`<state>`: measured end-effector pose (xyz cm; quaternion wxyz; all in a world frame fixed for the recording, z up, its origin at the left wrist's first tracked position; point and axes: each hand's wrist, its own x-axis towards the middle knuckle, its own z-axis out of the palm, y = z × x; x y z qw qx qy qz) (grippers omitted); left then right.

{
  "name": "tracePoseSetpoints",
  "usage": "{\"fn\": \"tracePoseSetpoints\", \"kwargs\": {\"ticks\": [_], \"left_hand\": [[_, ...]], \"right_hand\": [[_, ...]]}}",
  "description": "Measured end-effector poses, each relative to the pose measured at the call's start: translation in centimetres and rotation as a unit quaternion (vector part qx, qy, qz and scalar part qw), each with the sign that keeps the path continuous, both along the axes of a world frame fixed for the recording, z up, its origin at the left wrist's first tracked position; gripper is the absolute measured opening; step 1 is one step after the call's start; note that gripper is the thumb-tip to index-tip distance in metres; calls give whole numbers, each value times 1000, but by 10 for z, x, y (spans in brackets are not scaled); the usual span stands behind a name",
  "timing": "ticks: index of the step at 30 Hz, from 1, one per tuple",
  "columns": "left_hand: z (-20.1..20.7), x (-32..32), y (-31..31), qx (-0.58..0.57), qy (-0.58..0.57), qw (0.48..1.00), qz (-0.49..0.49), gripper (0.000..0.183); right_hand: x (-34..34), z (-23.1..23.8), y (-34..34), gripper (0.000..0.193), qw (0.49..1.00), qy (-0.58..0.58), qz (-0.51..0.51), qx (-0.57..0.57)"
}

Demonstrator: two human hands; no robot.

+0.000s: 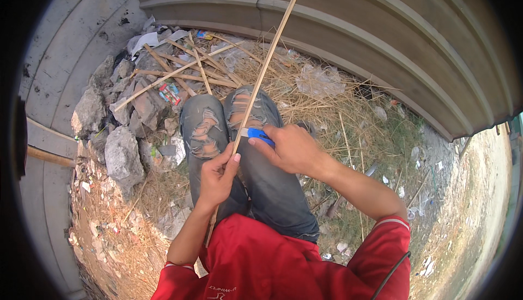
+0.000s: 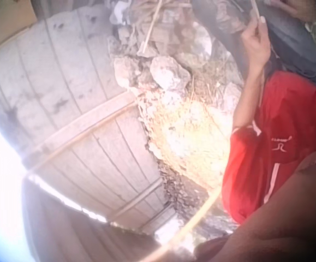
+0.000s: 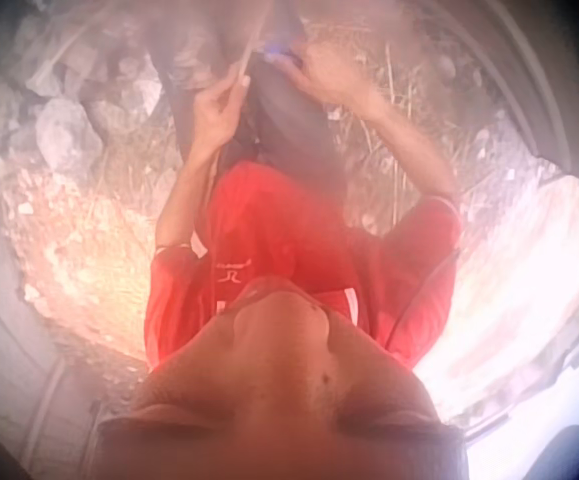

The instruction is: The person sits inside a large concrete pipe and uses a blue utility knife to shave the surface of a long bamboo stick. They repeatedly scrape the knife along the stick's length to remove thin strips of material, rotating the stick as needed.

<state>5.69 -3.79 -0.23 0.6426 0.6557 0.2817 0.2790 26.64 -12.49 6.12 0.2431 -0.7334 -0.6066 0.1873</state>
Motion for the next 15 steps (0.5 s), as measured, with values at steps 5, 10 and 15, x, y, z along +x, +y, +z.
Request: {"fn": "tracePoseSetpoints", "kwargs": {"ticks": [5,10,15], "left_hand": [[-6,2,-1,79,30,996,10,40],[9,-7,0,100,101,990,-2,39],[-17,-51,-23,109,88,989,-54,37]], "right_hand": [[-7,-8,7,46,999,-50,-6,2],[22,-9,31,54,990,-115,-81,11],[174,-18,41,64,948,-95,-298,51]]}}
